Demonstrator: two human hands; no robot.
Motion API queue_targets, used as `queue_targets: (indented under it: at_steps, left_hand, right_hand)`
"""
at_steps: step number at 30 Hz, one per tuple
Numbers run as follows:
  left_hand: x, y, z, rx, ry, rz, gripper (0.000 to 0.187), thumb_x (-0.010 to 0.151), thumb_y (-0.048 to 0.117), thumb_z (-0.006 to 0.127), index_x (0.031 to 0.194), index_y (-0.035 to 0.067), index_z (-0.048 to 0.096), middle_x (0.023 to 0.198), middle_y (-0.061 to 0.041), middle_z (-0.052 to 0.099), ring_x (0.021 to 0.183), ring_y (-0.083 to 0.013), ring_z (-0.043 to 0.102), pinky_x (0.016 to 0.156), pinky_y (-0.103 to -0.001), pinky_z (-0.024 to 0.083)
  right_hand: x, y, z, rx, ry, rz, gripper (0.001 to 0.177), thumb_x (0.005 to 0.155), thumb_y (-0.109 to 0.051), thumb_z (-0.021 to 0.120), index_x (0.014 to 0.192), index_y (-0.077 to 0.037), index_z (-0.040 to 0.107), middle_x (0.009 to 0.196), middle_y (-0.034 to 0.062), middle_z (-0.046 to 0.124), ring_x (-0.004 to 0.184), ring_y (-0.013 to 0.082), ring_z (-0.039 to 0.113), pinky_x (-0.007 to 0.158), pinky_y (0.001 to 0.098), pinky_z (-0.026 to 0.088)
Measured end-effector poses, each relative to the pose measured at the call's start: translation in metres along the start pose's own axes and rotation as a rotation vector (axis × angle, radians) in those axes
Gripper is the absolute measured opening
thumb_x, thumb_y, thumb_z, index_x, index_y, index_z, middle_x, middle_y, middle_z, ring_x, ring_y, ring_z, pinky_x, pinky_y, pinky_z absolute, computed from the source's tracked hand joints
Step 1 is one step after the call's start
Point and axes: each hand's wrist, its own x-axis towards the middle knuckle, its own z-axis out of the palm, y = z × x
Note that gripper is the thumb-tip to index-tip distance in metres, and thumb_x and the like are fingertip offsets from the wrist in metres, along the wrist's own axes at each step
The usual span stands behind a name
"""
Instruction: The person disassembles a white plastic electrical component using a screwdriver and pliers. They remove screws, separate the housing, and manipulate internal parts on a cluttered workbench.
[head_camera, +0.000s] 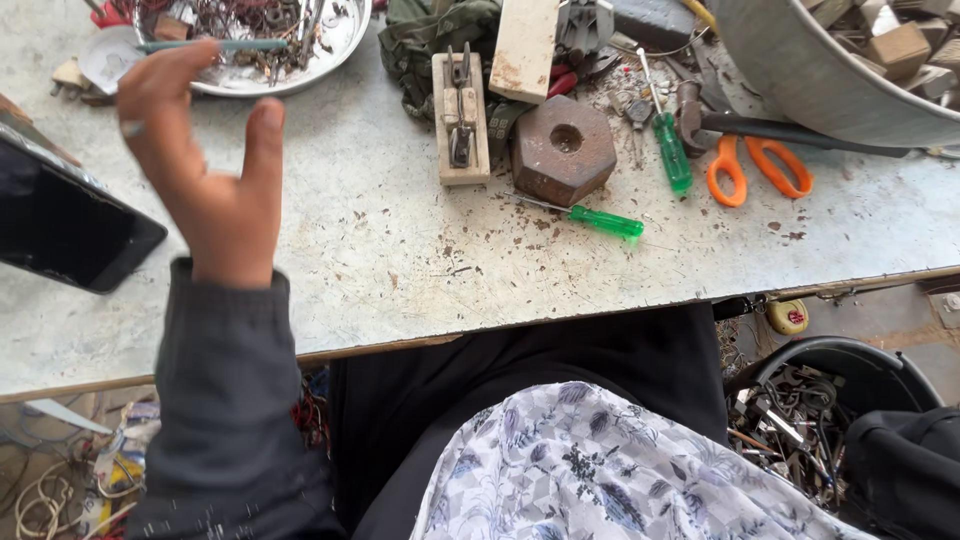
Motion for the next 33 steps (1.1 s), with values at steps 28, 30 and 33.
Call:
queue_targets:
  at_steps: [28, 30, 33]
  left_hand:
    - [0.006, 0.090, 0.144, 0.131, -0.484, 0.150, 0.087, 0.092, 0.058, 0.073, 0.153, 0.006, 0.039, 0.151, -0.020, 0.042, 0.146, -0.0400, 0.029, 0.121, -0.058, 0.019]
    - [0.007, 0.090, 0.148, 0.156, -0.510, 0.151, 0.086, 0.090, 0.060, 0.071, 0.151, 0.006, 0.042, 0.150, -0.019, 0.042, 0.146, -0.0400, 0.028, 0.121, -0.058, 0.018]
    - [0.010, 0.086, 0.146, 0.182, -0.534, 0.167, 0.083, 0.091, 0.058, 0.070, 0.150, 0.007, 0.044, 0.151, -0.017, 0.043, 0.146, -0.0383, 0.029, 0.121, -0.057, 0.019]
  right_hand:
    - [0.098, 0.187, -0.005, -0.621, 0.471, -0.042, 0.039, 0.116, -0.044, 0.064, 0.123, -0.007, 0.070, 0.128, 0.0100, 0.069, 0.126, 0.0270, 0.061, 0.112, 0.0469, 0.042]
    - [0.101, 0.200, 0.005, -0.851, 0.454, -0.051, 0.036, 0.113, -0.045, 0.063, 0.110, -0.011, 0.074, 0.116, 0.0051, 0.072, 0.115, 0.0230, 0.065, 0.109, 0.0462, 0.046]
    - [0.096, 0.215, 0.012, -0.799, 0.487, -0.033, 0.044, 0.111, -0.049, 0.062, 0.091, -0.011, 0.071, 0.102, 0.0006, 0.074, 0.100, 0.0192, 0.070, 0.090, 0.0357, 0.051]
